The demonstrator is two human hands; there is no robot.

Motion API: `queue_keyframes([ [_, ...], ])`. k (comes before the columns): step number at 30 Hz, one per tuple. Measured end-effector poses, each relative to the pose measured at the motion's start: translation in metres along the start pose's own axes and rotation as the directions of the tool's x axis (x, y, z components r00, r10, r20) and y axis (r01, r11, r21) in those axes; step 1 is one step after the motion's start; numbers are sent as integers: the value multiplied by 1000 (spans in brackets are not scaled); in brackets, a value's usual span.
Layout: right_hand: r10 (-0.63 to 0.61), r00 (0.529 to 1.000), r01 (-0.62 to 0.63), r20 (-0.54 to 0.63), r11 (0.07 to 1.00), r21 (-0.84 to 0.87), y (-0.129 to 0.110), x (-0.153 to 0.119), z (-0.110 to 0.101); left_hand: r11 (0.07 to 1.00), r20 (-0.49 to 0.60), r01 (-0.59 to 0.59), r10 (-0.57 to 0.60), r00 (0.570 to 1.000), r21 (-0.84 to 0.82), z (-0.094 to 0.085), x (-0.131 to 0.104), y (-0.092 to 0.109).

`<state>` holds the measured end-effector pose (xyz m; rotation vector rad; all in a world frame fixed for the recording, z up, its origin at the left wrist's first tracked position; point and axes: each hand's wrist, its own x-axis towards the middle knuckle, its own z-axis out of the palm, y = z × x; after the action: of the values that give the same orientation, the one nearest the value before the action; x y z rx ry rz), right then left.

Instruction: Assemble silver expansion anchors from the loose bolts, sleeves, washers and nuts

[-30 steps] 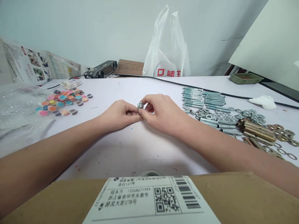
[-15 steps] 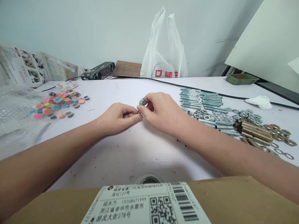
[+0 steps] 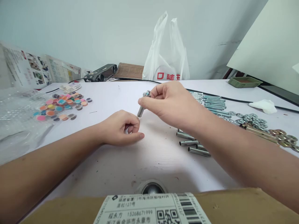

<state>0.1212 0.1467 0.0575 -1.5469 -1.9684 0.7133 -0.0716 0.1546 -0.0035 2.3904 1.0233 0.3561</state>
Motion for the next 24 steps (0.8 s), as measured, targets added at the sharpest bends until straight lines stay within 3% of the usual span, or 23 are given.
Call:
queue_keyframes([
  [3, -37, 994, 25, 105, 994, 111, -6, 6, 1, 976, -48, -27, 38, 998, 215, 6, 1, 2],
  [6, -92, 949, 32, 301, 980, 197, -15, 23, 14, 945, -78, -6, 34, 996, 328, 10, 3, 4],
  [9, -53, 890, -47, 454, 977, 207, -32, 46, 33, 930, -59, 21, 1, 998, 367, 12, 3, 8],
  [14, 67, 828, -145, 557, 985, 97, -71, 67, 65, 904, 52, -51, 31, 998, 425, 13, 3, 23],
  [19, 114, 706, -236, 699, 968, 80, -88, 66, 89, 903, -17, 3, 4, 1000, 430, 13, 0, 26],
  [21, 69, 731, -225, 679, 964, 144, -84, 71, 82, 910, 11, -16, 12, 1000, 414, 12, 0, 23],
  [24, -10, 846, -161, 533, 948, 274, -65, 78, 45, 921, 38, -61, 50, 998, 385, 12, 0, 18],
])
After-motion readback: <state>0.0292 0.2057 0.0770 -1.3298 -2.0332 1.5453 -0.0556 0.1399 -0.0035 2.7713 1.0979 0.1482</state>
